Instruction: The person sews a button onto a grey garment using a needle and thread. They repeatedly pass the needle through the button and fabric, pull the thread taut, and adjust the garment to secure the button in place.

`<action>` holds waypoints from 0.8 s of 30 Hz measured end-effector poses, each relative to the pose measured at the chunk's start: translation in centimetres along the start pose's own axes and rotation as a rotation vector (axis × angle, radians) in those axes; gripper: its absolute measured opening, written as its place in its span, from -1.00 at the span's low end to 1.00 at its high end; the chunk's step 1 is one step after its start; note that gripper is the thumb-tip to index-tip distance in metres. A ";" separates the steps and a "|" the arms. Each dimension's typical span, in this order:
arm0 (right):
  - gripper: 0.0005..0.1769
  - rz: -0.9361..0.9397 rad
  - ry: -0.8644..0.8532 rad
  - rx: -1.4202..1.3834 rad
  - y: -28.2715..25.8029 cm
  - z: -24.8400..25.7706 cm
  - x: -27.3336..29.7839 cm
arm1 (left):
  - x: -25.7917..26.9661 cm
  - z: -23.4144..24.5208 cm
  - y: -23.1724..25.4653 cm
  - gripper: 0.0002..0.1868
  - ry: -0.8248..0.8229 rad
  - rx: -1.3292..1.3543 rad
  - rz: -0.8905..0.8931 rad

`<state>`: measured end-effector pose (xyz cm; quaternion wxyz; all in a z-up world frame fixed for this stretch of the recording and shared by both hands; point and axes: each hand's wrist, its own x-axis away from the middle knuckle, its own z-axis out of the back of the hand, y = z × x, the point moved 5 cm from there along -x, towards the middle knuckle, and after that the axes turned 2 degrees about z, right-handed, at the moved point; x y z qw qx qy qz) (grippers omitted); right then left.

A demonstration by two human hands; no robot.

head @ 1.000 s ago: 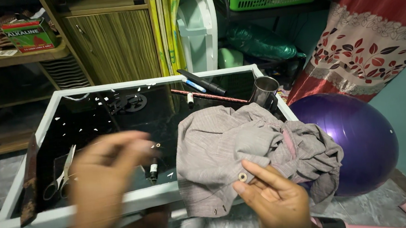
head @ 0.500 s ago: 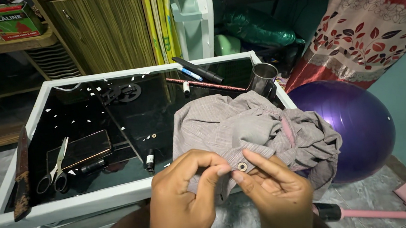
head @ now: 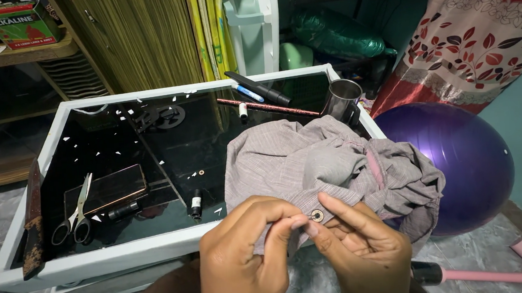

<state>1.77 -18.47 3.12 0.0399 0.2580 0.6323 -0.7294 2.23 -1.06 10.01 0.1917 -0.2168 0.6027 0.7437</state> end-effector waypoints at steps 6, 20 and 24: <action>-0.47 -0.014 -0.001 -0.008 0.3 0.0 0.0 | 0.0 0.0 0.6 -0.93 0.022 -0.036 -0.076; -0.47 -0.124 -0.015 -0.089 0.8 -0.4 -0.2 | -0.1 -0.5 0.6 -0.91 -0.024 -0.105 -0.166; -0.47 -0.132 0.005 -0.177 0.9 -0.7 -0.2 | 0.0 -0.7 0.4 -0.89 -0.025 -0.132 -0.178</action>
